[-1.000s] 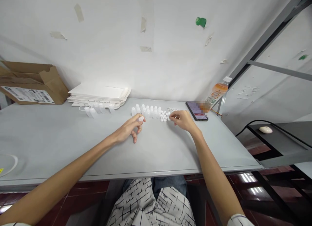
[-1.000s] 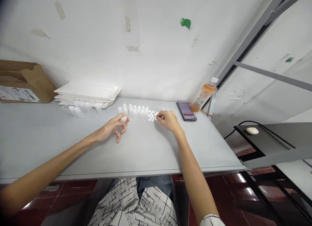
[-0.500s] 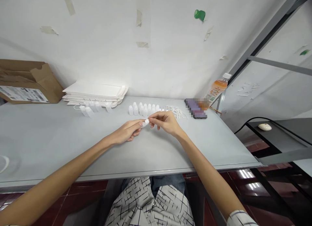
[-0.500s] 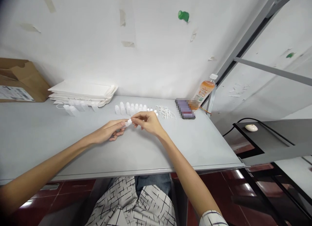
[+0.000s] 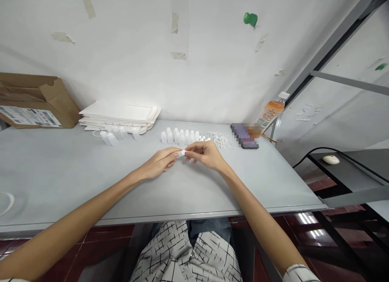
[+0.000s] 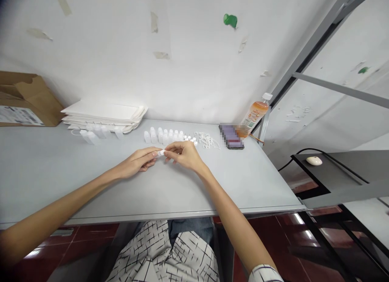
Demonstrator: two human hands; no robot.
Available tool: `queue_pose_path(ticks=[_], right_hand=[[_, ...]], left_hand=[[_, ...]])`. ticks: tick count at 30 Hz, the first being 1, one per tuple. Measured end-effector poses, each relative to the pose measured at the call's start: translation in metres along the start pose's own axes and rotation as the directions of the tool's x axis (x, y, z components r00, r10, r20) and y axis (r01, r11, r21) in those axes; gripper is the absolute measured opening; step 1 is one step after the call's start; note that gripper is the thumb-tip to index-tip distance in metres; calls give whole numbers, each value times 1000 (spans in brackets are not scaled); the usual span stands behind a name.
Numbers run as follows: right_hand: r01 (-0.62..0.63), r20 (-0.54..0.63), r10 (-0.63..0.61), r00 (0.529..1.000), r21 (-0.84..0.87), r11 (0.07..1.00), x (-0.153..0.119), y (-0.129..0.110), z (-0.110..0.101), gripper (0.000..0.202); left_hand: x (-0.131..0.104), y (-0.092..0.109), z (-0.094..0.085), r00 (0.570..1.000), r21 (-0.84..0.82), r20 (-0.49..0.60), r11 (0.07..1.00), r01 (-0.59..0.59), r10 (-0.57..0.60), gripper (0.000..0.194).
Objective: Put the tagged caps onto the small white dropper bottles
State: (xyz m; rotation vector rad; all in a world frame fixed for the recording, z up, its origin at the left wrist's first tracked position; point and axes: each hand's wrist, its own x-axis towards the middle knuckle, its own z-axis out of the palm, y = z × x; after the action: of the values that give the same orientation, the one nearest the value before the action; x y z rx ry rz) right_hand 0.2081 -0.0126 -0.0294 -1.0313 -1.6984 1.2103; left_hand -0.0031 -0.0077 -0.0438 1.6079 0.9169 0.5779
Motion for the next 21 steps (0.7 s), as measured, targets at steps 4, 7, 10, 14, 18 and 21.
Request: queue_pose_path(ticks=[4, 7, 10, 14, 18, 21], right_hand=[[6, -3, -5, 1000, 15, 1000, 0, 2, 2, 33], [25, 13, -25, 1000, -11, 1000, 0, 4, 2, 32], [38, 29, -37, 999, -21, 999, 1, 6, 1, 31], [39, 27, -39, 999, -2, 999, 1, 9, 0, 28], [37, 21, -37, 999, 9, 999, 1, 10, 0, 27], [6, 41, -7, 999, 6, 1000, 0, 8, 1, 29]], left_hand=[[0, -2, 1, 999, 25, -20, 999, -45, 45, 46], [1, -4, 2, 994, 81, -44, 992, -92, 96, 46], [1, -4, 1, 988, 168, -57, 977, -135, 146, 45], [0, -1, 1, 972, 296, -50, 933, -205, 229, 45], [-1, -1, 1, 952, 415, -45, 872, -259, 304, 45], [0, -5, 1, 938, 488, -42, 826, -281, 344, 46]])
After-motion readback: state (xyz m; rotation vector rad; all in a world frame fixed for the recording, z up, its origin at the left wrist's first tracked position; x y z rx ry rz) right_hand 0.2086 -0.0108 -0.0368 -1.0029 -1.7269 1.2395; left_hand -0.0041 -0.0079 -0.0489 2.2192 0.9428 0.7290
